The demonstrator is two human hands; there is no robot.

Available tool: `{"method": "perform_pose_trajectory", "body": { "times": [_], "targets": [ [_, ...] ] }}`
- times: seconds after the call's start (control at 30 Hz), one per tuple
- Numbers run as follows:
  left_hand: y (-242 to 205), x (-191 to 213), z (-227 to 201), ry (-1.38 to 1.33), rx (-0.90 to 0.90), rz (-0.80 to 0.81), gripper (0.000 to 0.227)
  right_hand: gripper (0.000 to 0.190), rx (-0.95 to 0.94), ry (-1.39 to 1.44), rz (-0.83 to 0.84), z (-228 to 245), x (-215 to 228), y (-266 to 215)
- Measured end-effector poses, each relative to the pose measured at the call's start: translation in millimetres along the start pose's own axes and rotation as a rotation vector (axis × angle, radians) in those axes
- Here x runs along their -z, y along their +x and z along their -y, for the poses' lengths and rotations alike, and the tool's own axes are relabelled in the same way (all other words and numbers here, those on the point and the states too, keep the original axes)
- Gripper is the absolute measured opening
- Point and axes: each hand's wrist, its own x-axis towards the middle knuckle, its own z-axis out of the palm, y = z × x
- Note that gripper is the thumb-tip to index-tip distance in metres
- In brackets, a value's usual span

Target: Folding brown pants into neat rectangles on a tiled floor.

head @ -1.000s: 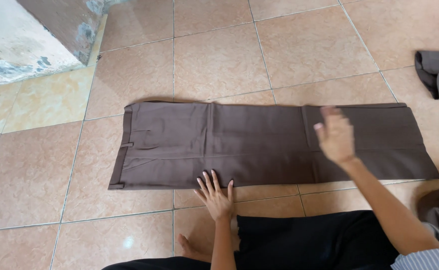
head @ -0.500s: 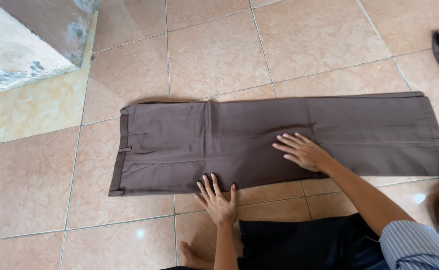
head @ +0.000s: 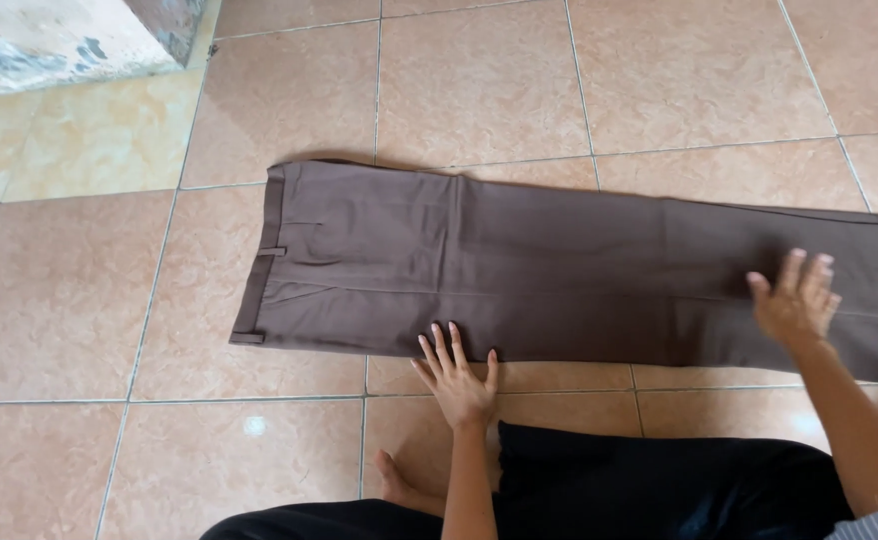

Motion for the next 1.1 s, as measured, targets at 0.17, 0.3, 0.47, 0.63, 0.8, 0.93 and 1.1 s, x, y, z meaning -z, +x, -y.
{"method": "perform_pose_trajectory", "body": {
  "times": [0.17,0.3,0.47,0.63,0.8,0.93,1.1],
  "targets": [
    [0,1,-1,0.074,0.049,0.05,0.083,0.073,1.097,-0.221,-0.024,113,-2,-107],
    [1,-1,-2,0.112,0.049,0.07,0.083,0.064,1.21,-0.345,-0.105,50,-14,-52],
    [1,0,-2,0.076,0.056,0.081,0.082,0.098,0.237,-0.563,-0.044,-87,-7,42],
    [0,2,-3,0.031,0.06,0.061,0.082,0.11,0.026,-0.428,0.158,-128,-81,113],
    [0,7,-3,-0.012,0.055,0.035,0.081,0.077,0.637,-0.471,0.11,56,-54,-2],
    [-4,4,0,-0.064,0.034,0.042,0.077,0.066,0.925,-0.162,-0.052,195,-55,-194],
    [-4,-7,6,-0.091,0.014,0.012,0.069,0.068,1.034,-0.225,-0.18,220,-108,-280]
  ]
}}
